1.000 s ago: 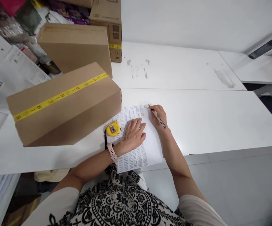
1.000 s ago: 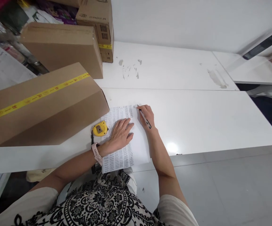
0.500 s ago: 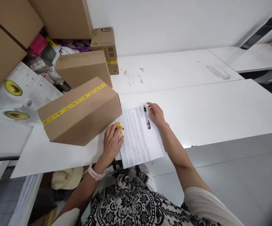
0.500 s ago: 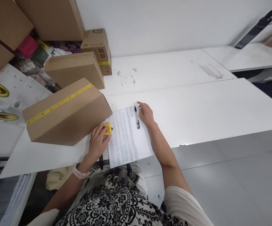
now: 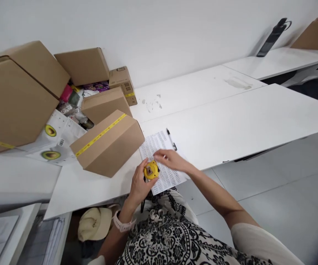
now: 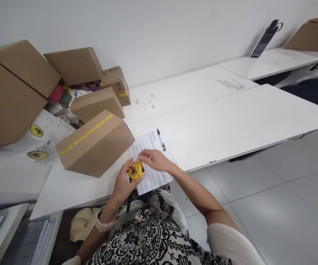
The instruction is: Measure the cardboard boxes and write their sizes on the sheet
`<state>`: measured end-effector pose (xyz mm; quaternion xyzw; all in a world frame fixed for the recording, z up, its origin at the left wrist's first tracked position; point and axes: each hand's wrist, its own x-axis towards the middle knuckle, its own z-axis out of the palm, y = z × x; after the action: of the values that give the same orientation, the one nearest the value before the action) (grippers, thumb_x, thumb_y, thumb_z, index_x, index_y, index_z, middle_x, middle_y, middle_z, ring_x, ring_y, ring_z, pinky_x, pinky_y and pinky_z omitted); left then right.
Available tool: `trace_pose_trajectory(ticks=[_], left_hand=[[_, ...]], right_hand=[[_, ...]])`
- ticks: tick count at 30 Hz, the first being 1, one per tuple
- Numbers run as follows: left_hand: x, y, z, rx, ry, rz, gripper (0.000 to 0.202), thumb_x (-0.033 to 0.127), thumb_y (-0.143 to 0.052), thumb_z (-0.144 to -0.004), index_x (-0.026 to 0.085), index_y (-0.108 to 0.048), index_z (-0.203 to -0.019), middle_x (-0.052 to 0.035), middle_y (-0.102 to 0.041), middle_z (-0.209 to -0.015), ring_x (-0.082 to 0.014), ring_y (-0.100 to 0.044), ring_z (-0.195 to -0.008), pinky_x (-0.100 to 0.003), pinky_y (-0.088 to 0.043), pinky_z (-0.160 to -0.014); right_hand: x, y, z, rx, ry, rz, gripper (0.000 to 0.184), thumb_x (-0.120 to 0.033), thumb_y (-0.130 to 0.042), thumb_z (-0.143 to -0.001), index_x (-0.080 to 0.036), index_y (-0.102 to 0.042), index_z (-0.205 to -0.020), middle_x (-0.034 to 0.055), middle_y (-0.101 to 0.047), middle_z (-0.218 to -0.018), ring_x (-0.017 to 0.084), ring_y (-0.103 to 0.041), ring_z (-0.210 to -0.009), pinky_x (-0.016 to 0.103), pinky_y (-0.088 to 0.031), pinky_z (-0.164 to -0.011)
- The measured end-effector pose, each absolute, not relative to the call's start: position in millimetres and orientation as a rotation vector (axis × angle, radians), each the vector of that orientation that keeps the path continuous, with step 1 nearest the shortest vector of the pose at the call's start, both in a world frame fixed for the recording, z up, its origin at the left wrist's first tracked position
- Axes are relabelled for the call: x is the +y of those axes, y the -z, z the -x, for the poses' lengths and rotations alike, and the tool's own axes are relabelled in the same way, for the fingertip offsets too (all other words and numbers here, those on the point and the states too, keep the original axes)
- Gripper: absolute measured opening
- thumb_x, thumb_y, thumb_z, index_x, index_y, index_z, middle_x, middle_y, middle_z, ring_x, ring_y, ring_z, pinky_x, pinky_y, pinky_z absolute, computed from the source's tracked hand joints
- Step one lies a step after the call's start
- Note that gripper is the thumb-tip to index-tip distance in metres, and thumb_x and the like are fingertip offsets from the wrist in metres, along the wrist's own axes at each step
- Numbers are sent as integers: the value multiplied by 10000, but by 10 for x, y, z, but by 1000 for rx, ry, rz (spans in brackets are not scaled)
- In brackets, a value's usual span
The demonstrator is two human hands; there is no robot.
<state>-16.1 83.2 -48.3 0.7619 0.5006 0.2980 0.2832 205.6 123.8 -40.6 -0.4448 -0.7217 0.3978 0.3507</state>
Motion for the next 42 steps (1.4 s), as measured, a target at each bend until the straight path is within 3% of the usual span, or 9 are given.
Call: trace_pose_trajectory(ticks=[3, 7, 16, 20, 25, 32, 38, 42], left_hand=[[509, 439, 291, 1303, -741, -2008, 801, 216, -733, -797, 279, -364, -1505, -109, -623, -1363, -274, -607, -1268, -440, -499, -1062], [280, 455, 555, 1319, -600, -1940, 829, 170, -717, -757, 260, -379, -1509, -117, -615, -1382, -288, -593, -1291, -471, -487, -1083], [135, 207, 1193, 1327, -560, -1806, 774, 225, -753, -721, 292, -512, -1453, -69, -676, -1333, -298, -647, -1226, -480, -484, -1096], [221, 31, 1690, 1453, -697, -1778, 717, 348, -792, -725, 280, -558, -1400, -75, -666, -1341, -312, -639, -1232, -485, -491, -1088], [421, -54, 2124, 1576, -1020, -1714, 783, 472, -793, -722, 251, -523, -1423, -88, -653, -1310, -308, -640, -1223, -464, -493, -1092], [763, 193, 2128, 1647, -927, -1826, 778, 479, -753, -741, 209, -541, -1439, -79, -638, -1216, -277, -650, -1141, -435, -512, -1037], [975, 264, 2094, 1627, -906, -1776, 698, 508, -754, -678, 200, -669, -1299, -72, -641, -1140, -280, -645, -1110, -426, -518, -1015], [948, 82, 2170, 1603, -987, -1635, 657, 520, -811, -600, 201, -725, -1168, -67, -683, -1143, -296, -661, -1099, -415, -541, -992]], right_hand=[[767, 408, -1704, -1742, -1200, 1179, 419, -576, -547, -955, -196, -687, -1065, 18, -631, -764, 147, -538, -662, 279, -400, -604], [446, 574, -1462, -1584, -1315, 1241, 387, -577, -635, -900, -199, -692, -962, -5, -575, -711, 132, -492, -648, 268, -347, -573], [486, 457, -1560, -1411, -1720, 1008, 360, -534, -753, -813, -197, -627, -820, -25, -587, -683, 107, -512, -595, 264, -419, -554], [944, 184, -2033, -1358, -1474, 1023, 306, -488, -710, -866, -209, -624, -775, -41, -573, -660, 94, -497, -586, 263, -439, -577], [1788, 101, -2298, -1180, -1129, 1051, 379, -536, -754, -787, -184, -616, -751, -7, -634, -753, 109, -560, -687, 288, -492, -681], [2629, 459, -1742, -1082, -1156, 1024, 452, -588, -792, -666, -174, -638, -762, 22, -735, -918, 116, -614, -856, 303, -486, -856], [2744, 626, -1268, -925, -1231, 981, 555, -682, -812, -539, -196, -587, -684, -30, -635, -717, 127, -573, -757, 329, -507, -838], [2592, 441, -1187, -916, -1184, 986, 569, -710, -797, -550, -201, -567, -663, -32, -591, -670, 123, -528, -692, 311, -483, -754]])
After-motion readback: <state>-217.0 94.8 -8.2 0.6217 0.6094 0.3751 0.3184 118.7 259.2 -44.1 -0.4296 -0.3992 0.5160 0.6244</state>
